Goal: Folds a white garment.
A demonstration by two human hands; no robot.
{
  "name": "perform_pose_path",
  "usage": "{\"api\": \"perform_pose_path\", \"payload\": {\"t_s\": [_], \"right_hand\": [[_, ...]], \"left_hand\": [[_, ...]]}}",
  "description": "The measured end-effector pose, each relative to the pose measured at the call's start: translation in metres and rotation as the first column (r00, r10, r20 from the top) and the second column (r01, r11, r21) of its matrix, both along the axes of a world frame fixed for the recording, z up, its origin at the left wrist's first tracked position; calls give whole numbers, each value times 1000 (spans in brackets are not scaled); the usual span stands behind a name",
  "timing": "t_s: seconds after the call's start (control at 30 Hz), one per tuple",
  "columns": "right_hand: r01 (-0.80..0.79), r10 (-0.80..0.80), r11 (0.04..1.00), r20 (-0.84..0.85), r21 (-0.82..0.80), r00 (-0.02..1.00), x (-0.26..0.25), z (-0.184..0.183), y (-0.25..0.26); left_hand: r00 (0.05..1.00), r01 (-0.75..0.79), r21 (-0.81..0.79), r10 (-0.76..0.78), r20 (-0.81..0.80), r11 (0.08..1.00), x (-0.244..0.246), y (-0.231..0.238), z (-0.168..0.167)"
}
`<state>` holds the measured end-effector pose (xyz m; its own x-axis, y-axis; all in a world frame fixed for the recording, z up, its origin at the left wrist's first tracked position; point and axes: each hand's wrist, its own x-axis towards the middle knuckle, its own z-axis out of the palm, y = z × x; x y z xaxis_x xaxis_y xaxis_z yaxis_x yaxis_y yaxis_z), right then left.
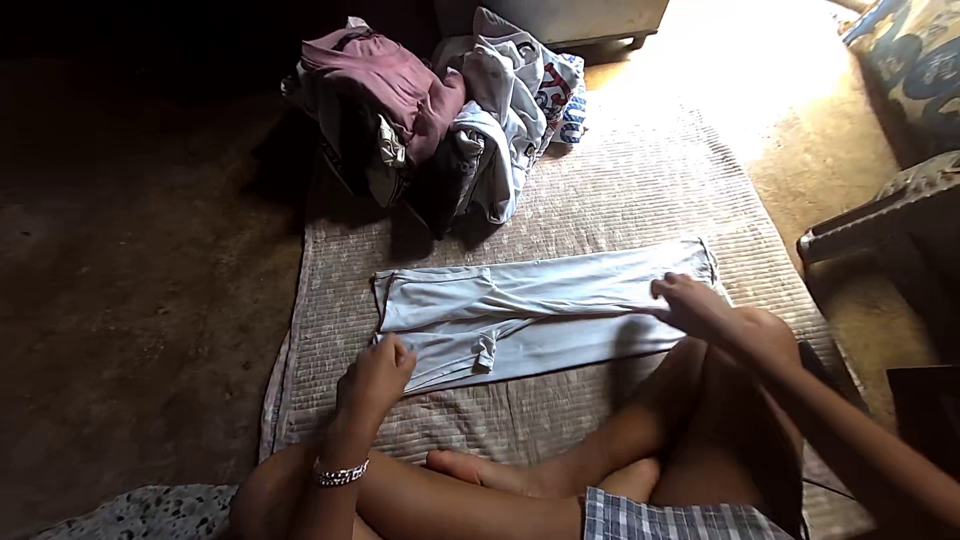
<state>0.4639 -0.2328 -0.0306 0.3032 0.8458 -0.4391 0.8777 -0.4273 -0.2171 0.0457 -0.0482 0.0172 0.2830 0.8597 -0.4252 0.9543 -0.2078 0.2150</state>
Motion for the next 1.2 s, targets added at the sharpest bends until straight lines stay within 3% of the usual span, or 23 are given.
{"api": "perform_pose_path", "payload": {"t_s": [0.07,0.2,0.33,0.5,0.57,0.67,0.73,0.83,0.9,1.03,1.1,1.2], "right_hand": [[87,-57,968,133,-236,990,32,1,-6],[78,-27,934,150,-348,988,59,-10,-8],[39,-3,948,113,-316,994,64,-16,-3],[185,-166,966,120,-179,979,78,-16,-16],[185,-182,963,30,-194,983,89,-14,-20],[149,-191,963,-177,-225,965,104,-14,-24],[198,-240,961,-229,-191,943,106,-9,-21],[393,-392,919,-209,-39,896,101,-7,-12],[533,-523,845,-139,43,841,103,-21,-4],[716,-715,698,-47,16,698,97,-42,10],[736,-734,675,-61,51,677,94,-46,15],[733,-731,669,-72,122,679,86,-53,20]], "left_hand": [[997,-4,133,-6,74,991,11,13,-8],[995,67,92,-59,-82,993,33,38,-22],[990,119,162,-104,-99,980,26,42,-34],[987,81,358,-125,103,930,3,47,-46],[982,38,363,-103,160,931,0,49,-42],[968,-6,325,-76,238,946,-2,50,-39],[937,-117,234,29,348,965,-3,54,-37],[827,-349,46,284,486,936,1,67,-40],[786,-438,-45,406,466,898,3,78,-45],[795,-459,-8,415,442,888,11,108,-65],[711,-521,-37,458,534,853,23,119,-65],[415,-627,-240,579,702,741,30,130,-66]]}}
